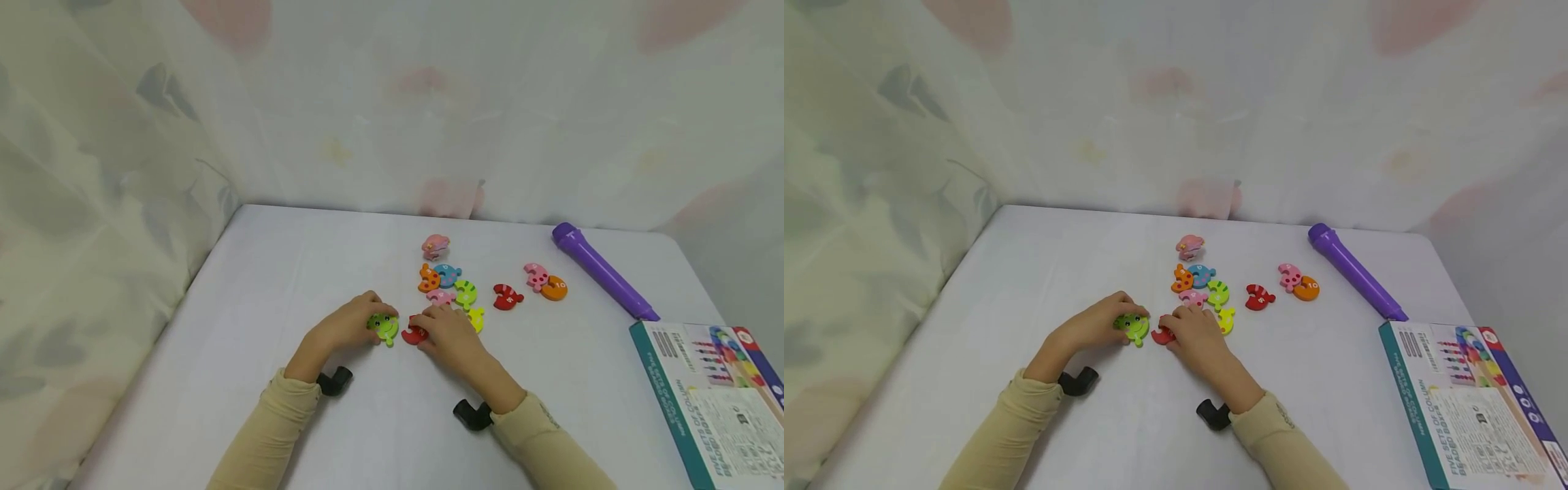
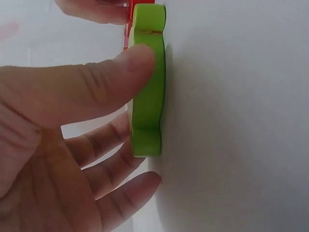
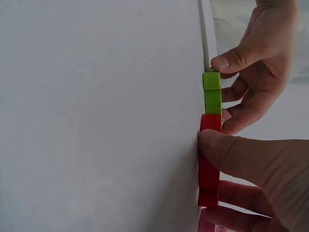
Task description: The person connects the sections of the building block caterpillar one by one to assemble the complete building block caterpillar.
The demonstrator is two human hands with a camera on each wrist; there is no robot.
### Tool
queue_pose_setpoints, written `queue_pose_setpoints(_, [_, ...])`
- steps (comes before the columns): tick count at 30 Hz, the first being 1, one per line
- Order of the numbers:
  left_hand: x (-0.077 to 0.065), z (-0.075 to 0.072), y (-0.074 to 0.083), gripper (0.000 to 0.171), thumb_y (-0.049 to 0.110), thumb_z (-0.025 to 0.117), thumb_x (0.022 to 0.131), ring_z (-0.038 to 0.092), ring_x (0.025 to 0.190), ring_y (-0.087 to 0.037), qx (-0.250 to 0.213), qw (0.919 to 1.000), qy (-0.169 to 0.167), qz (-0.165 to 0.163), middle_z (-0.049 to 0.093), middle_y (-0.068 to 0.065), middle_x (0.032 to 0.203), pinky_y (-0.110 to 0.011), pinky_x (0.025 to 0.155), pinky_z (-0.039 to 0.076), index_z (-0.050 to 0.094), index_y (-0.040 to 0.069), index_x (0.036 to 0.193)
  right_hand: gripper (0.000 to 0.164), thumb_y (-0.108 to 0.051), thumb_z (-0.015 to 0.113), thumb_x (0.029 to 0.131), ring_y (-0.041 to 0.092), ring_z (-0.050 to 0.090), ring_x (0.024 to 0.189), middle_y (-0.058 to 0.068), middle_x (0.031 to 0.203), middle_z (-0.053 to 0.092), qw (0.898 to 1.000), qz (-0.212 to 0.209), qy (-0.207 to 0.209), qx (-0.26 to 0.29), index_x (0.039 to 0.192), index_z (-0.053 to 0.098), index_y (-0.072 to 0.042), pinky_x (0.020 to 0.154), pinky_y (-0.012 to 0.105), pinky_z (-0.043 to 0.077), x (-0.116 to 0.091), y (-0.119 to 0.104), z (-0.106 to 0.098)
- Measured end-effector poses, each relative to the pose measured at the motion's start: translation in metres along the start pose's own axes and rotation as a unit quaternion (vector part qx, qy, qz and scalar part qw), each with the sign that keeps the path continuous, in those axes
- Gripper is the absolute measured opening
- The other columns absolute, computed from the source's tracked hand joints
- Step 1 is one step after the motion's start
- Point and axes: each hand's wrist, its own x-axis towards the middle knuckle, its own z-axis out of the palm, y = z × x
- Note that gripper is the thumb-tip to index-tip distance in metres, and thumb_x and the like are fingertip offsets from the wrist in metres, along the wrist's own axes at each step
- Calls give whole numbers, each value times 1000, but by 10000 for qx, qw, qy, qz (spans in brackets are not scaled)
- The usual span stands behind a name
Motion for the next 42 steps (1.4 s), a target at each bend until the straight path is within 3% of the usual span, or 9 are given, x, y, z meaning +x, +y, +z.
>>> queue_pose_setpoints(7, [0, 1, -2, 50, 6, 78, 71, 49, 95, -14, 9, 10000, 15, 3, 51, -1, 104, -31, 84, 44, 64, 21, 116, 32, -25, 78, 73, 11, 52, 79, -4, 87, 57, 9983, 370, -124, 428, 100, 65, -14, 71, 26, 48, 0, -5, 1])
queue_pose_setpoints(15, [1, 1, -1, 48, 6, 77, 72, 50, 95, -15, -90, 9999, 0, -66, 50, 0, 103, -31, 84, 44, 64, 20, 116, 29, -14, 75, 76, 12, 54, 80, -3, 86, 61, 9959, 636, -245, 588, 104, 65, -13, 72, 26, 49, -3, -8, 0])
queue_pose_setpoints(20, [1, 1, -3, 48, 7, 76, 73, 49, 94, -14, -85, 9999, -45, -64, 50, 0, 104, -31, 83, 44, 64, 20, 118, 22, -15, 74, 77, 12, 57, 82, -5, 87, 64, 9927, 771, -204, 901, 99, 69, -14, 74, 27, 51, -7, -7, 1])
queue_pose_setpoints(23, [1, 0, -3, 49, 8, 76, 73, 49, 95, -14, -81, 9999, -58, -56, 50, 0, 105, -31, 84, 44, 63, 21, 119, 22, -15, 74, 77, 10, 58, 81, -6, 86, 64, 9931, 574, -142, 1009, 98, 70, -14, 74, 26, 51, -12, -7, 0])
queue_pose_setpoints(29, [1, -2, -3, 49, 4, 75, 74, 49, 97, -15, -142, 9998, -83, -94, 49, 0, 105, -32, 85, 44, 63, 20, 119, 23, -14, 73, 78, 7, 55, 76, -7, 81, 60, 9949, -361, 210, 914, 101, 72, -15, 71, 22, 49, -15, -16, -4])
queue_pose_setpoints(32, [1, -2, -2, 50, -2, 72, 74, 48, 97, -15, -202, 9997, -108, -121, 48, -1, 105, -31, 85, 43, 63, 19, 119, 20, -15, 73, 78, 8, 53, 73, -6, 79, 58, 9943, -603, 324, 823, 99, 72, -14, 69, 21, 49, -12, -22, -3])
queue_pose_setpoints(38, [1, -2, -2, 52, -5, 70, 75, 48, 99, -15, -177, 9997, -103, -101, 48, -1, 105, -30, 87, 43, 63, 19, 119, 16, -14, 73, 79, 7, 49, 70, -7, 76, 55, 9960, -468, 404, 650, 95, 72, -14, 66, 21, 47, -9, -28, 1])
queue_pose_setpoints(42, [0, -2, -2, 50, -4, 70, 75, 48, 100, -15, -139, 9998, -76, -114, 48, 0, 106, -31, 87, 44, 63, 21, 118, 19, -15, 73, 78, 6, 48, 69, -8, 76, 54, 9971, -305, 208, 660, 97, 71, -14, 66, 21, 47, -8, -29, 1])
